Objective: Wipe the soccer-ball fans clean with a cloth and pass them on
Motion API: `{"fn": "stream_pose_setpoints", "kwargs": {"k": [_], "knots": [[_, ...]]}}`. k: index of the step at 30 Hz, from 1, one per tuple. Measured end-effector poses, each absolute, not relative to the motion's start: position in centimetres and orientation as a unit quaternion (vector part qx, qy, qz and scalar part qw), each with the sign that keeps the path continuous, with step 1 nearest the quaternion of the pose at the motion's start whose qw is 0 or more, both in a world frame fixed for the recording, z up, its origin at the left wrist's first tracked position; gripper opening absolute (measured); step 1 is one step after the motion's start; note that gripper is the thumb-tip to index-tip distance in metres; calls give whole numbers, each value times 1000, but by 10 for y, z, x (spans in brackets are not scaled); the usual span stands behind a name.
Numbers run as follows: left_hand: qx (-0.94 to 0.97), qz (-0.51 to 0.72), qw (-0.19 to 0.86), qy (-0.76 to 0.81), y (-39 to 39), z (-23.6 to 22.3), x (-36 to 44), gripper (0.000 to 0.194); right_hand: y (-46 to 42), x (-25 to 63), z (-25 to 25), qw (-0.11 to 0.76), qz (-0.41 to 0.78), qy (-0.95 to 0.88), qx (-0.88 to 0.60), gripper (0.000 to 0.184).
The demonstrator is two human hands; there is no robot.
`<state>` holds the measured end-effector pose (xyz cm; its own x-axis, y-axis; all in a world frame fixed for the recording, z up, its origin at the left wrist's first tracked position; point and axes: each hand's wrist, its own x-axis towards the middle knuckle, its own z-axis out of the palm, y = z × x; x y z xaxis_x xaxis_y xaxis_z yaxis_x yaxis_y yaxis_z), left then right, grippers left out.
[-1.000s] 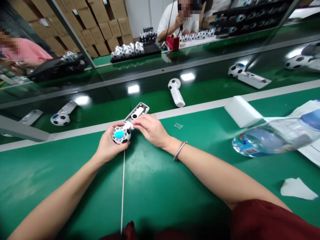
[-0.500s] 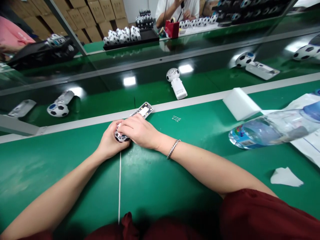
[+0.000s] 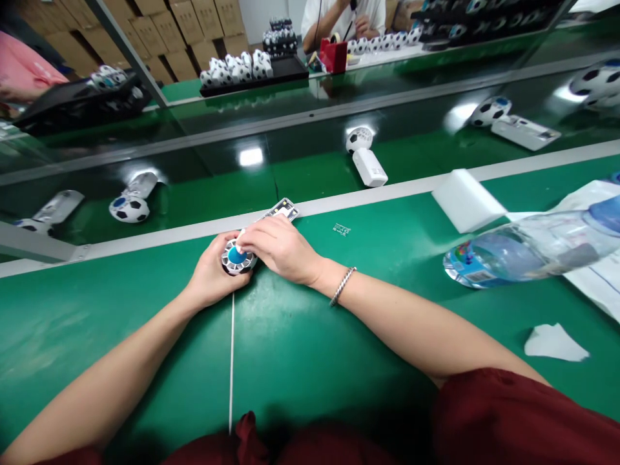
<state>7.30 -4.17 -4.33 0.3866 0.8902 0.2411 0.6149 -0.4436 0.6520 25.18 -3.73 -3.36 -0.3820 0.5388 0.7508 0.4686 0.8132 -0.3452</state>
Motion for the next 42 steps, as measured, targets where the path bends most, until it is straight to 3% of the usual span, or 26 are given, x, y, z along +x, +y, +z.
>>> {"fn": "stream_pose_setpoints", "kwargs": {"k": [5, 13, 19, 23, 30, 36, 42], "knots": [[786, 278, 261, 487, -41, -40, 73, 54, -38, 261, -24, 546, 95, -749, -362, 12], [799, 227, 279, 483, -27, -33, 63, 57, -31, 263, -24, 572, 102, -720, -379, 8], [908, 88, 11, 410, 58, -9, 65, 51, -27, 262, -26, 567, 115, -735, -354, 9], [906, 61, -59, 415, 113, -9, 89, 55, -26, 263, -32, 560, 120, -735, -361, 8], [902, 102, -14, 419, 124, -24, 110, 52, -14, 275, -39, 567, 127, -706, -404, 7], [866, 251, 132, 412, 58, -27, 94, 49, -11, 276, -33, 587, 109, -684, -419, 7], [796, 317, 254, 448, 12, -46, 101, 60, -20, 261, -35, 505, 38, -777, -374, 12]]}}
